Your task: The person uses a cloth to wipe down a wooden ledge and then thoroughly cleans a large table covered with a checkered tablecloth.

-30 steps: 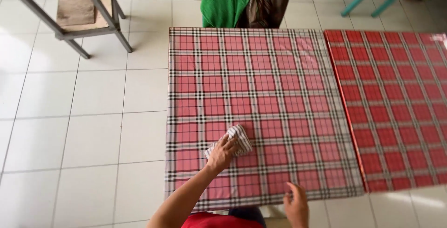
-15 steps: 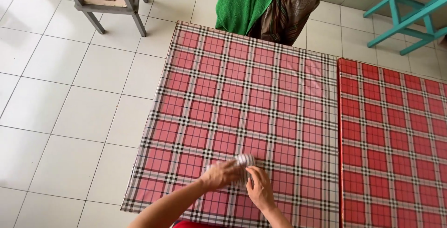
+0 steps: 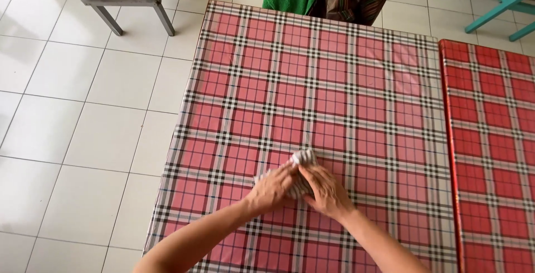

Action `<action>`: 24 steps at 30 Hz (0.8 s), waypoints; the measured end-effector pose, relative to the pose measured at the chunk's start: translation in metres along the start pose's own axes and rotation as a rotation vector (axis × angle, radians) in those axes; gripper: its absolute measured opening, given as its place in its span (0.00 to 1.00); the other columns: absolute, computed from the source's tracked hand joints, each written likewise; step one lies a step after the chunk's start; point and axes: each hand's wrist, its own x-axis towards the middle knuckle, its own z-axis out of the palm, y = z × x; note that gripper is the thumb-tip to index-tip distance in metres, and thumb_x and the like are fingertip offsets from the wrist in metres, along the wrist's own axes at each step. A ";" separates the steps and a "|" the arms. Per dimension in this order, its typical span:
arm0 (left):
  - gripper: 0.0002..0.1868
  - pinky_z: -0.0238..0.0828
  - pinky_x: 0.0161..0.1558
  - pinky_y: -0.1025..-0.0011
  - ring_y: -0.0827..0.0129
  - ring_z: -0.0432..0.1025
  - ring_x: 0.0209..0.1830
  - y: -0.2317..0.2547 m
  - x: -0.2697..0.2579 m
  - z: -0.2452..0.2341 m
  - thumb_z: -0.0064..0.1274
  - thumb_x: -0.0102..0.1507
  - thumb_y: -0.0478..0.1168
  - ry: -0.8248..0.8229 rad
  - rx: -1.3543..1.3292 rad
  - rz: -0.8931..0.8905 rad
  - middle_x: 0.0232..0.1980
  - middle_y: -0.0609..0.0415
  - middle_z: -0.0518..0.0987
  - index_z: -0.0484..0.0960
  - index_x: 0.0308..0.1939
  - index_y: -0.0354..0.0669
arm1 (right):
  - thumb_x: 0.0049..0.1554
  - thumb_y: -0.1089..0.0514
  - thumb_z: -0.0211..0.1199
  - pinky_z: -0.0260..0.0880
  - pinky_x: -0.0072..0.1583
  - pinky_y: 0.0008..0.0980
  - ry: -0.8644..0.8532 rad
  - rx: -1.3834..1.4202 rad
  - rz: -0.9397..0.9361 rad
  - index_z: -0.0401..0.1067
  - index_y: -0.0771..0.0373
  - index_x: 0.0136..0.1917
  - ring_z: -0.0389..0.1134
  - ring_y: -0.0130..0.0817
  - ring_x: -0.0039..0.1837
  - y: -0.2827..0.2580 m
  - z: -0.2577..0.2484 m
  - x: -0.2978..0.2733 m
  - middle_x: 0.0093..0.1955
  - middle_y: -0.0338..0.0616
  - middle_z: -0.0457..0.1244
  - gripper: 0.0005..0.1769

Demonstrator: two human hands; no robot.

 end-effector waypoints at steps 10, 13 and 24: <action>0.14 0.74 0.57 0.58 0.51 0.67 0.66 0.057 -0.024 -0.038 0.45 0.65 0.37 -0.126 0.035 0.159 0.66 0.43 0.70 0.76 0.54 0.40 | 0.51 0.18 0.57 0.72 0.55 0.47 0.144 0.029 -0.010 0.56 0.49 0.78 0.72 0.35 0.50 -0.010 0.074 -0.081 0.45 0.35 0.64 0.53; 0.12 0.77 0.42 0.65 0.51 0.69 0.52 -0.023 0.019 0.047 0.56 0.58 0.38 0.218 0.152 0.238 0.55 0.47 0.69 0.77 0.46 0.46 | 0.51 0.40 0.68 0.69 0.62 0.57 0.178 0.050 0.004 0.62 0.60 0.73 0.70 0.52 0.58 0.036 0.040 -0.028 0.54 0.52 0.66 0.42; 0.33 0.74 0.50 0.54 0.48 0.76 0.54 -0.005 0.044 0.001 0.66 0.56 0.52 0.284 -0.104 -0.098 0.54 0.47 0.76 0.71 0.60 0.47 | 0.51 0.57 0.66 0.72 0.58 0.53 0.060 -0.172 -0.018 0.75 0.61 0.58 0.67 0.53 0.63 0.034 -0.006 -0.027 0.56 0.49 0.64 0.21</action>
